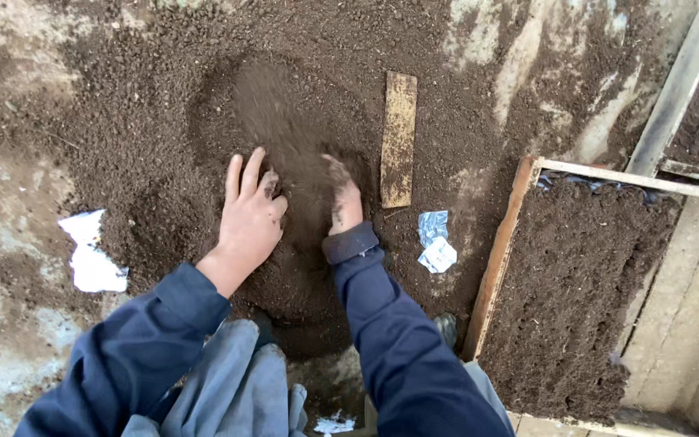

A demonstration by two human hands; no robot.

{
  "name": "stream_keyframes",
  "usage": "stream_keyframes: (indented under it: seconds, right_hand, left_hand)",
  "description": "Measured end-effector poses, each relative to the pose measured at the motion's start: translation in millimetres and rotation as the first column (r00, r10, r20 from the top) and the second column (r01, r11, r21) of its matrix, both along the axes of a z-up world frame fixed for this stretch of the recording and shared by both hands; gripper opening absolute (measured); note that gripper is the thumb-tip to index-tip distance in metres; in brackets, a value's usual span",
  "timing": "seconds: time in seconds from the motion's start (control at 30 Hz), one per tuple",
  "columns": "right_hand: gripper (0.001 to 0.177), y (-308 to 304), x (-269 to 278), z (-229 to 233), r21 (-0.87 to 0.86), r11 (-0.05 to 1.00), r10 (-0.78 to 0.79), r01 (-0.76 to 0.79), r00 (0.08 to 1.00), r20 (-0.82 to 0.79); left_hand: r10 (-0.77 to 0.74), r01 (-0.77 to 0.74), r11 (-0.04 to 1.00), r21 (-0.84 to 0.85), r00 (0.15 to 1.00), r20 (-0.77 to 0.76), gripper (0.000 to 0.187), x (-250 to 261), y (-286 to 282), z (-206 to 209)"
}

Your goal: The person mixes soil with their hands, repeatedly scooping and crumbling the dirt. They also handle small pieces of paper or foil, crumbling them and mixing them into the soil pile.

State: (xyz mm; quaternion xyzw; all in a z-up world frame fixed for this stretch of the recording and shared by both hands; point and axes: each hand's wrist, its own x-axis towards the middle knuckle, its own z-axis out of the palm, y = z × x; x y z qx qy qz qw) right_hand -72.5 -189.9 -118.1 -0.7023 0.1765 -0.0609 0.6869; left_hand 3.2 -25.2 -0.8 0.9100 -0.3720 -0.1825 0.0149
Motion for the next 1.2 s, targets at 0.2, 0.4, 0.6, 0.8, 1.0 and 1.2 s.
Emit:
stream_keyframes:
  seconds: [0.2, 0.4, 0.6, 0.8, 1.0, 1.2]
  right_hand:
    - [0.034, 18.8, 34.8, 35.9, 0.197, 0.953, -0.191, 0.228, 0.963, -0.19]
    - [0.04, -13.0, 102.4, 68.2, -0.114, 0.988, -0.065, 0.101, 0.958, 0.28]
    - [0.054, 48.3, 98.3, 134.3, 0.402, 0.644, -0.186, 0.651, 0.642, -0.744]
    - [0.057, 28.7, 96.3, 84.2, -0.492, 0.784, 0.379, -0.379, 0.919, -0.106]
    - [0.02, 12.4, 207.4, 58.4, -0.074, 0.851, 0.526, -0.52, 0.844, 0.11]
    - [0.029, -9.7, 106.7, -1.3, 0.077, 0.761, 0.645, -0.645, 0.764, 0.018]
  left_hand:
    - [-0.039, 0.065, 0.946, 0.316, 0.996, -0.086, 0.026, 6.0, -6.4, 27.6]
    - [0.033, 0.021, 0.961, -0.277, 0.982, 0.188, 0.007, -6.2, 22.8, 1.0]
    - [0.105, -0.074, 0.976, -0.207, 0.984, 0.143, 0.015, -1.3, 25.6, -0.1]
    - [0.07, -0.059, 0.994, -0.09, 0.988, 0.135, 0.005, 4.9, 30.1, 14.1]
    - [0.103, -0.351, 0.825, -0.444, 0.864, -0.492, 0.032, 1.9, 49.4, 4.3]
    - [0.126, -0.064, 0.909, -0.412, 0.984, 0.125, 0.011, -1.4, 56.6, 38.3]
